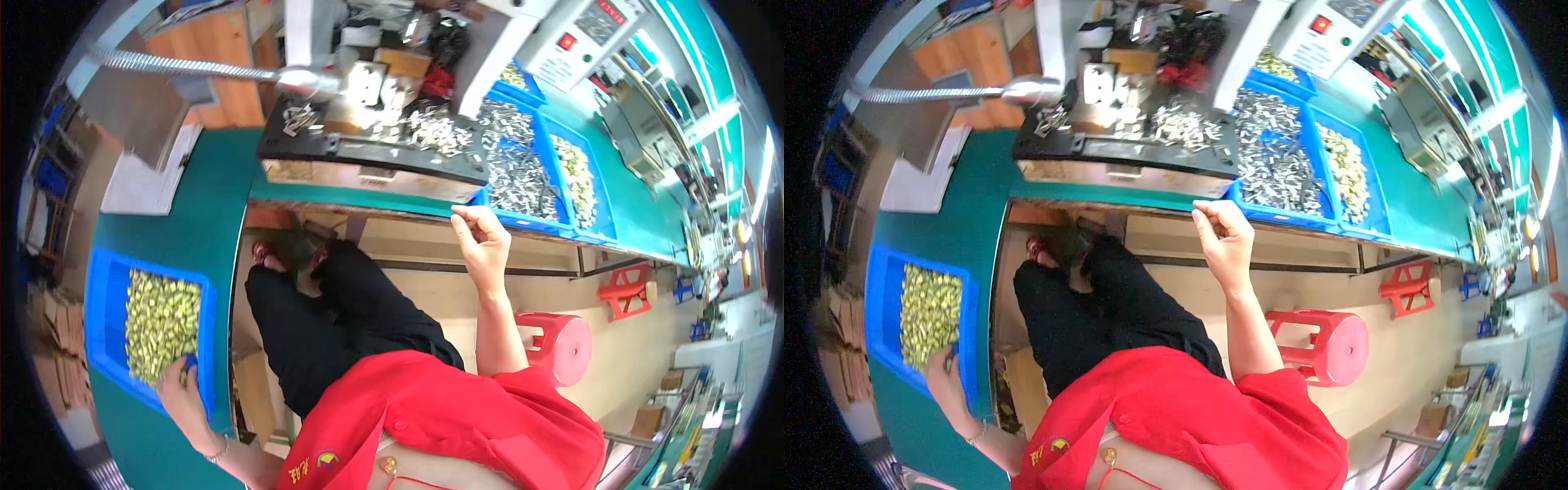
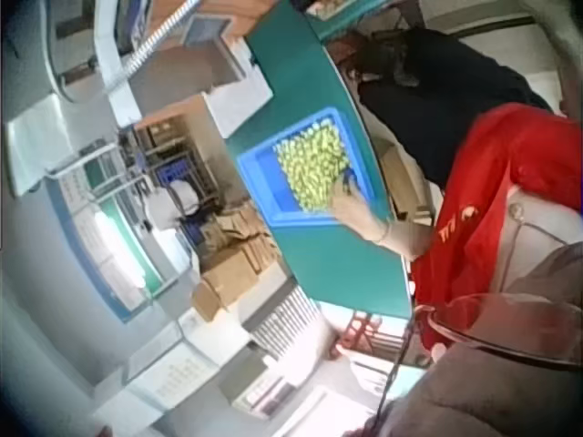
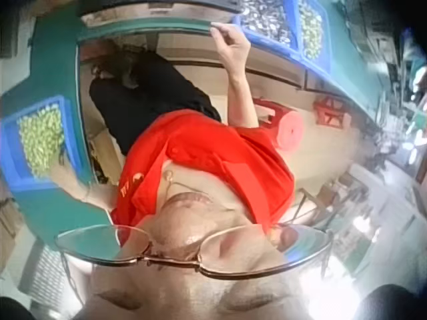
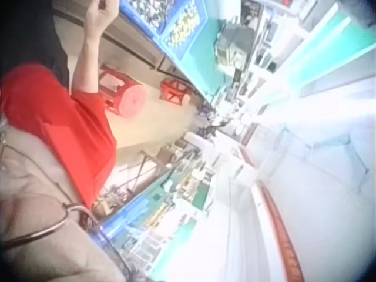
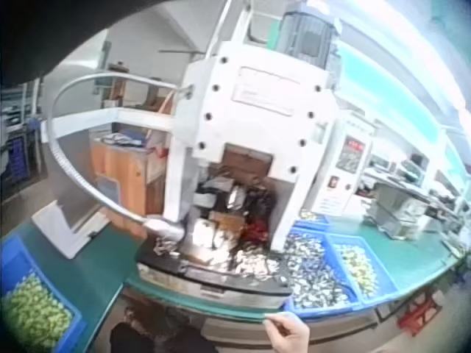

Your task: Assembling and inspecting small electronic components using a crimping machine at an electronics factory workstation.

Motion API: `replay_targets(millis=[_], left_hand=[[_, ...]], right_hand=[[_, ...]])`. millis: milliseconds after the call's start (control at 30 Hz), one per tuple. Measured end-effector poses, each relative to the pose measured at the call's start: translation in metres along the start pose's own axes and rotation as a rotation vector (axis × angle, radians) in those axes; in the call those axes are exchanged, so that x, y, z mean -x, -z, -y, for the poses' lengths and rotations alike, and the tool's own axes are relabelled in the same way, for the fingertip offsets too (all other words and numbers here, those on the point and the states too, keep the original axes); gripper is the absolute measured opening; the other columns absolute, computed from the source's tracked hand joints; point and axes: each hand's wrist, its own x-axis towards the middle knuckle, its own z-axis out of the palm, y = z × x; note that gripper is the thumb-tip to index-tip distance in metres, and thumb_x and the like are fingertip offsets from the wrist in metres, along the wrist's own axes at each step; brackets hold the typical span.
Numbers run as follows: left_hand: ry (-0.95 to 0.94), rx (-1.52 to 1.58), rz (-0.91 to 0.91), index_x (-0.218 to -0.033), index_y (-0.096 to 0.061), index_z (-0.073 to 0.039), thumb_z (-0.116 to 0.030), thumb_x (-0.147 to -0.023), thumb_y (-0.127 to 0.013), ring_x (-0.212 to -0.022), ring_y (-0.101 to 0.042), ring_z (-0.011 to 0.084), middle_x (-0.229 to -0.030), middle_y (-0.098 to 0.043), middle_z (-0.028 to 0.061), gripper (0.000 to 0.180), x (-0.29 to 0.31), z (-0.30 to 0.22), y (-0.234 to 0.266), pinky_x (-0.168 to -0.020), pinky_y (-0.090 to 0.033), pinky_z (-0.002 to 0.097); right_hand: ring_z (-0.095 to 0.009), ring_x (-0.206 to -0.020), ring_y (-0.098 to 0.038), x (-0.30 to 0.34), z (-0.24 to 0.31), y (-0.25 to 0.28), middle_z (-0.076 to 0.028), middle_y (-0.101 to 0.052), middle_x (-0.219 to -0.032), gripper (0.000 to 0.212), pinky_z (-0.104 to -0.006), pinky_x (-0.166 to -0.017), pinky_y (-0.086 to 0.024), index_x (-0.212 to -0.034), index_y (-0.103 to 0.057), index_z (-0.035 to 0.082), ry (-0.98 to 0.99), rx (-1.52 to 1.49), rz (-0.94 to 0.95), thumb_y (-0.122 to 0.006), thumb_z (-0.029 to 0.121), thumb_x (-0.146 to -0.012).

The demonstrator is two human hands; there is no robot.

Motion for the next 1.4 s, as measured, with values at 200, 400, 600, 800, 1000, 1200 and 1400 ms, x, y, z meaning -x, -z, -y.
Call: replay_targets(millis=[200,400,600,800,1000,1200,1400], left_hand=[[-0.061,0.008,0.113,-0.092,-0.065,0.001,-0.001,-0.076,-0.066,-0.089,-0.056,0.0336,-0.092,-0.064,0.0155,0.016,-0.008,-0.001,0.002,-0.083,-0.043,0.0393],[-0.135,-0.071,0.167,-0.085,-0.066,0.001,0.0,-0.076,-0.063,-0.09,-0.056,0.033,-0.091,-0.063,0.0156,0.01,-0.007,0.003,0.012,-0.083,-0.043,0.0405],[-0.253,0.01,0.173,-0.084,-0.065,0.002,-0.001,-0.077,-0.062,-0.09,-0.056,0.0337,-0.095,-0.064,0.0155,0.008,-0.004,0.001,0.024,-0.085,-0.043,0.0409],[-0.166,0.169,0.293,-0.087,-0.065,0.001,0.0,-0.077,-0.063,-0.093,-0.056,0.0314,-0.094,-0.065,0.0141,0.011,-0.004,-0.006,0.035,-0.086,-0.042,0.0392],[-0.096,0.338,0.347,-0.094,-0.063,0.001,0.006,-0.076,-0.061,-0.08,-0.057,0.0253,-0.086,-0.063,0.0127,0.018,-0.01,-0.006,0.026,-0.075,-0.045,0.0337],[-0.052,0.369,0.439,-0.095,-0.062,0.003,0.008,-0.077,-0.059,-0.073,-0.056,0.0224,-0.084,-0.059,0.0118,0.019,-0.015,0.001,0.026,-0.069,-0.045,0.032],[-0.121,0.367,0.359,-0.089,-0.063,0.002,0.009,-0.074,-0.06,-0.071,-0.055,0.0224,-0.084,-0.057,0.0118,0.017,-0.011,-0.015,0.03,-0.064,-0.044,0.03]], right_hand=[[-0.012,-0.062,-0.053,-0.053,-0.008,0.046,-0.005,-0.06,-0.072,0.01,-0.0238,-0.056,-0.041,-0.09,-0.069,0.002,0.237,0.41,-0.122,-0.07,0.002,-0.08],[-0.02,-0.067,-0.057,-0.11,-0.012,0.046,-0.012,-0.059,-0.077,0.03,-0.0317,-0.061,-0.046,-0.096,-0.07,0.001,0.177,0.524,0.014,-0.077,0.02,-0.075],[-0.025,-0.067,-0.062,-0.124,-0.016,0.041,-0.014,-0.063,-0.075,0.034,-0.0351,-0.061,-0.049,-0.086,-0.07,0.0,0.082,0.627,0.131,-0.081,0.026,-0.069],[-0.005,-0.06,-0.049,-0.114,-0.003,0.043,0.0,-0.056,-0.07,0.02,-0.0199,-0.055,-0.041,-0.085,-0.062,0.002,0.011,0.356,0.097,-0.077,0.009,-0.074],[-0.001,-0.063,-0.046,-0.075,0.006,0.031,0.004,-0.06,-0.078,0.015,-0.0167,-0.056,-0.036,-0.092,-0.067,0.004,-0.09,-0.055,0.166,-0.074,0.005,-0.078],[-0.006,-0.076,-0.057,-0.035,0.011,0.009,-0.001,-0.065,-0.085,0.015,-0.0191,-0.068,-0.044,-0.095,-0.071,0.002,-0.156,-0.206,0.319,-0.071,-0.001,-0.08],[-0.005,-0.059,-0.055,-0.004,0.009,-0.009,-0.002,-0.063,-0.078,0.02,-0.0171,-0.047,-0.04,-0.105,-0.065,0.003,-0.404,-0.405,0.406,-0.068,0.006,-0.086]])
